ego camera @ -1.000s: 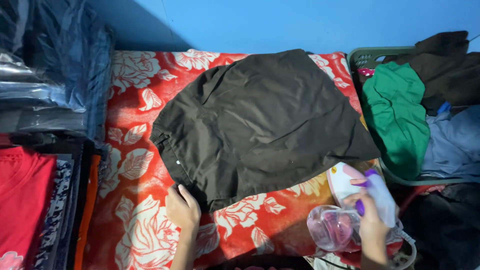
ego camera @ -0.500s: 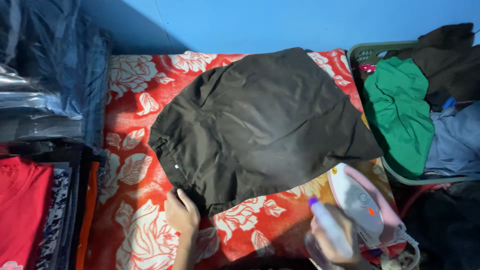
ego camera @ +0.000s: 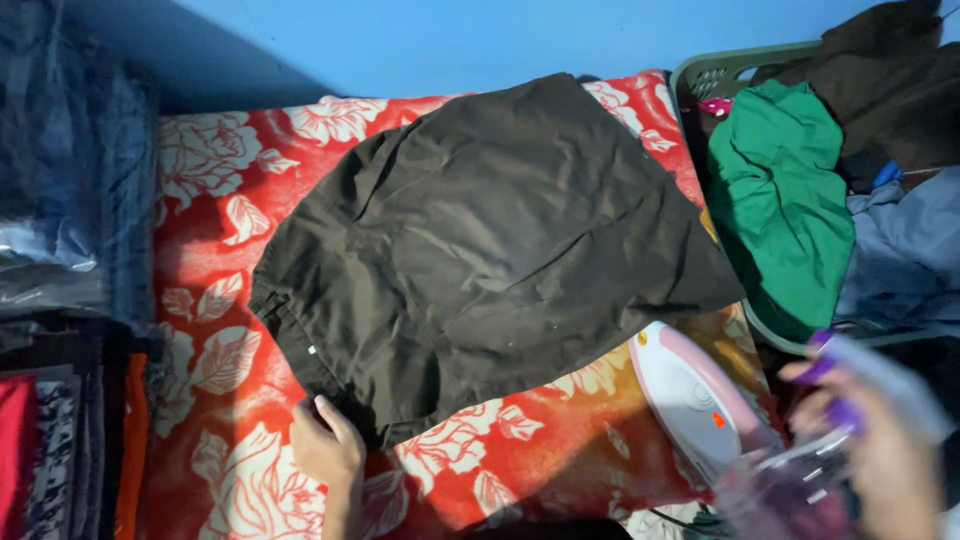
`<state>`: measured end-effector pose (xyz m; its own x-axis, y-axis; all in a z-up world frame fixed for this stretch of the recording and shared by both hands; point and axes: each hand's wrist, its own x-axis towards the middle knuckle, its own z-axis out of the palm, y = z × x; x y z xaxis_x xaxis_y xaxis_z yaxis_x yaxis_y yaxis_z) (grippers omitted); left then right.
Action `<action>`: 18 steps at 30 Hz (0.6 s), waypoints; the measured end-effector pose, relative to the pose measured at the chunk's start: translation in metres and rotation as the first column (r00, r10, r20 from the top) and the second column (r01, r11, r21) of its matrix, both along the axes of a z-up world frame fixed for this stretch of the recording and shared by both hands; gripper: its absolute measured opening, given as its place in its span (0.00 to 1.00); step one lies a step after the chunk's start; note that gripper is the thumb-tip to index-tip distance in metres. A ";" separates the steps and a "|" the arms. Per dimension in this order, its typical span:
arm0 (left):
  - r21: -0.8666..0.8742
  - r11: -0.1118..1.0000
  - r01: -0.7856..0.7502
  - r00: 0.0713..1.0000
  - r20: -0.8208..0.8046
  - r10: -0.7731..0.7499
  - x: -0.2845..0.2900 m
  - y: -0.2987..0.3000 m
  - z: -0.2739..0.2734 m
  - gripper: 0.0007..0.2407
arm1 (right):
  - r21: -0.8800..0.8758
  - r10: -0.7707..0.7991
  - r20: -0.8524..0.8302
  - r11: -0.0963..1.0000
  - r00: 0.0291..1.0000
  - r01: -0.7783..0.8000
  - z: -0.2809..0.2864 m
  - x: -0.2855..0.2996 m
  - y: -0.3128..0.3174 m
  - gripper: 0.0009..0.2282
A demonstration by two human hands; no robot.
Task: The person lays a dark skirt on a bed, sprays it with water from a spray bottle, and irons it section by section with a small electric iron, repositioning and smoothing the fabric between passes. They spray the garment again partway through and continue ironing the pleats and body of the skirt.
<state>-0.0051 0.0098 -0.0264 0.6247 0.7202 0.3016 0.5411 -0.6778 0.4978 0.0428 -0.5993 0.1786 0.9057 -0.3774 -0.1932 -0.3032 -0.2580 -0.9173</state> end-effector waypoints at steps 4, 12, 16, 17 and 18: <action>0.019 0.999 -0.025 0.999 -0.024 0.026 -0.002 0.000 -0.004 0.12 | 0.562 0.298 -0.032 0.795 0.954 -0.229 -0.055 0.119 -0.145 0.23; -0.014 0.998 -0.055 0.991 -0.124 0.053 0.005 -0.006 0.018 0.15 | 0.536 0.304 -0.569 0.841 0.764 0.065 -0.189 0.195 -0.126 0.20; -0.376 0.902 -0.211 0.860 -0.510 -0.011 0.027 0.025 0.034 0.26 | 0.523 0.274 -0.258 0.846 0.926 -0.105 -0.152 0.234 -0.071 0.22; -0.371 0.901 -0.226 0.861 -0.509 0.007 0.034 0.026 0.051 0.26 | 0.528 0.292 -0.255 0.841 0.922 -0.120 -0.159 0.249 -0.088 0.22; -0.811 0.543 -0.216 0.967 -0.255 0.004 0.043 0.027 0.069 0.18 | 0.606 0.217 -0.096 0.787 0.971 -0.116 -0.166 0.263 -0.106 0.14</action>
<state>0.0379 0.0370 0.0424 0.4895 0.6467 -0.5849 0.7370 0.0516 0.6739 0.3057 -0.7051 0.0131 0.8837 0.0115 -0.4680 -0.4544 0.2612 -0.8516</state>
